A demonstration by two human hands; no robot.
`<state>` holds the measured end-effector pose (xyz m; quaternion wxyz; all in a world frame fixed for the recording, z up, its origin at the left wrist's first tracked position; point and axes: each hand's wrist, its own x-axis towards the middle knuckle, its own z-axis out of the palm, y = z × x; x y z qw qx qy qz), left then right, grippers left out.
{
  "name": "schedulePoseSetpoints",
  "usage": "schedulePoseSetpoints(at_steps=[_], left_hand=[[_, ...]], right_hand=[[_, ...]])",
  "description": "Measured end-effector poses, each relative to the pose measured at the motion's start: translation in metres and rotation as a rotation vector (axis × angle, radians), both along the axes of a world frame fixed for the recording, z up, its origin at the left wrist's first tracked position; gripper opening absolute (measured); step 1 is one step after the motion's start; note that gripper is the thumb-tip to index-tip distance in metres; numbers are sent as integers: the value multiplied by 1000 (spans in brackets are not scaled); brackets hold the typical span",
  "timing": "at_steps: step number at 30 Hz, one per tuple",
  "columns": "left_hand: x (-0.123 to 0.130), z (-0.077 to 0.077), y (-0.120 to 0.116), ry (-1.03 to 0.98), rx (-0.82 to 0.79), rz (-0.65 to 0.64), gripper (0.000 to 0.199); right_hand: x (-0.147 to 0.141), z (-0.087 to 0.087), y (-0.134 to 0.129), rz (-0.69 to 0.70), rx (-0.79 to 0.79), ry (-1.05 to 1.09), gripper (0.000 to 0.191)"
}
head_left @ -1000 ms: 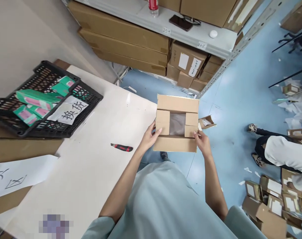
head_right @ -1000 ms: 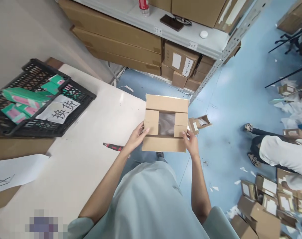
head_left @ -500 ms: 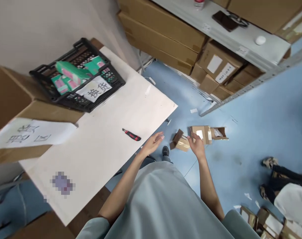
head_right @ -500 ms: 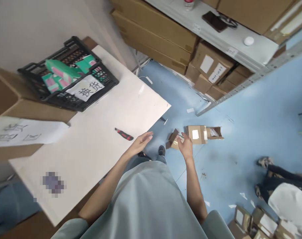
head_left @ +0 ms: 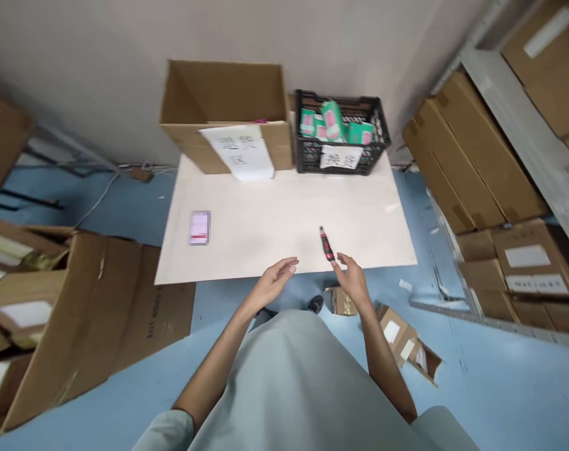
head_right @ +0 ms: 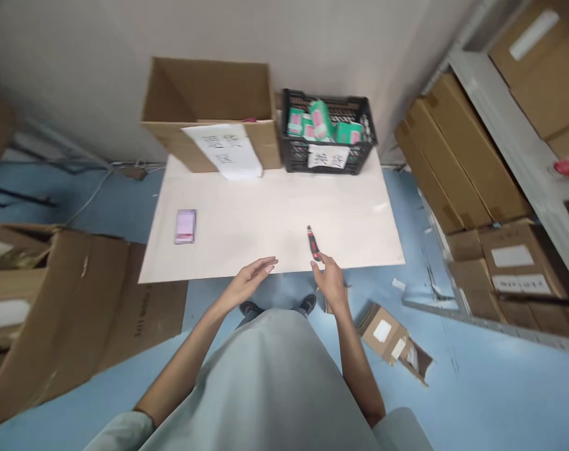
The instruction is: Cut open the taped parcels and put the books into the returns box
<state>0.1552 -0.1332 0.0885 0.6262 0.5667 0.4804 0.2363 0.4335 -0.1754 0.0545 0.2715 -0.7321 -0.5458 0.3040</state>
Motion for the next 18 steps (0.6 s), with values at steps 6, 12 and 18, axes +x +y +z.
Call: schedulePoseSetpoints(at_steps=[6, 12, 18], left_hand=[[-156, 0, -26, -87, 0, 333, 69], [-302, -10, -63, -103, 26, 703, 66], [-401, -26, -104, -110, 29, 1034, 69]], right_hand=[[-179, 9, 58, 336, 13, 28, 53], [-351, 12, 91, 631, 27, 52, 58], [-483, 11, 106, 910, -9, 61, 57]])
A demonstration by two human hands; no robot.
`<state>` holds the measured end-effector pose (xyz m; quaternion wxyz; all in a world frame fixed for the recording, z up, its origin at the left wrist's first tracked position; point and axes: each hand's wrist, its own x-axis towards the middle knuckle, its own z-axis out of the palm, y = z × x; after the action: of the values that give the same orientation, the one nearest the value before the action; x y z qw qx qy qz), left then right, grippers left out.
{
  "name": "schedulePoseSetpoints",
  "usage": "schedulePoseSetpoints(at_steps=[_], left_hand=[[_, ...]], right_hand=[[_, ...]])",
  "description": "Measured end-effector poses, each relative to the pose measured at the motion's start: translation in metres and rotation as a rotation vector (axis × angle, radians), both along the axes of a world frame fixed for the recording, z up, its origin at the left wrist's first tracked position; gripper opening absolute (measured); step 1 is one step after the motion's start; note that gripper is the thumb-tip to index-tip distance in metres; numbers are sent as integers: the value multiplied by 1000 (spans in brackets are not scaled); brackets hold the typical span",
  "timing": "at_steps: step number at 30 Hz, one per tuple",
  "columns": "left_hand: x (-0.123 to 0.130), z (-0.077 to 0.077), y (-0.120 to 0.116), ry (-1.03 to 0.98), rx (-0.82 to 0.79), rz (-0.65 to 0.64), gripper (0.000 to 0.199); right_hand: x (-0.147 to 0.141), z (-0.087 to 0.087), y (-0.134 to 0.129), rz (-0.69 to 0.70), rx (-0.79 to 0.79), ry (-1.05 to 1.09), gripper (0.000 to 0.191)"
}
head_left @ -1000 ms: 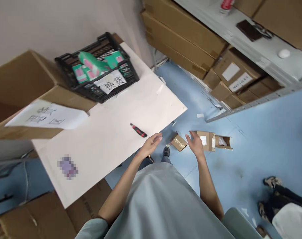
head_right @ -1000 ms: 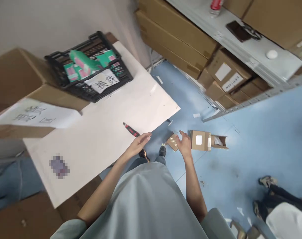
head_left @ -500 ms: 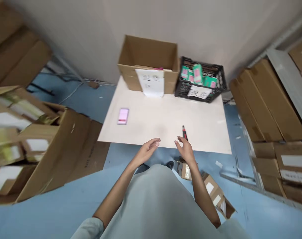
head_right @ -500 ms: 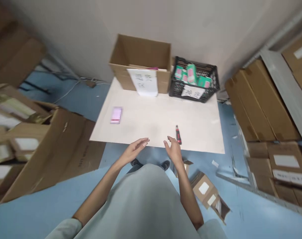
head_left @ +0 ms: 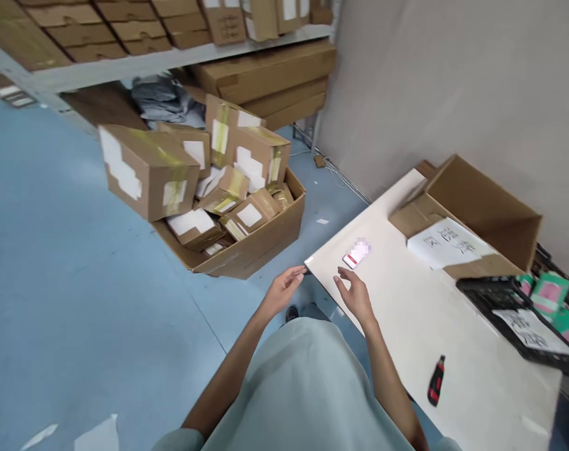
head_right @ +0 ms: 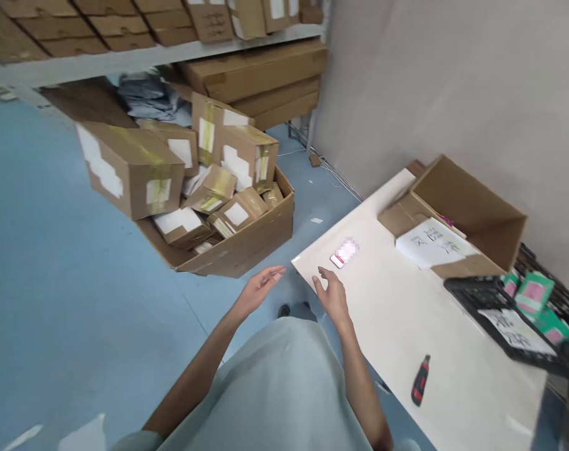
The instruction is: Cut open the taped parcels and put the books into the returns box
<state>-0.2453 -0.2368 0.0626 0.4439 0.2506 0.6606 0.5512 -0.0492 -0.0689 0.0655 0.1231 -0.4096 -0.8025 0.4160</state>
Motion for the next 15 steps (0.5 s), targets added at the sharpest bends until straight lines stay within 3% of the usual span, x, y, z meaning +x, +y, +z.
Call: schedulePoseSetpoints(at_steps=[4, 9, 15], left_hand=[[-43, -12, -24, -11, -63, 163, 70], [-100, -21, -46, 28, -149, 277, 70], [-198, -22, -35, 78, -231, 437, 80]], right_hand=[[-74, -9, 15, 150, -19, -2, 54], [-170, -32, 35, 299, -58, 6, 47], [-289, -51, 61, 376, -171, 45, 38]])
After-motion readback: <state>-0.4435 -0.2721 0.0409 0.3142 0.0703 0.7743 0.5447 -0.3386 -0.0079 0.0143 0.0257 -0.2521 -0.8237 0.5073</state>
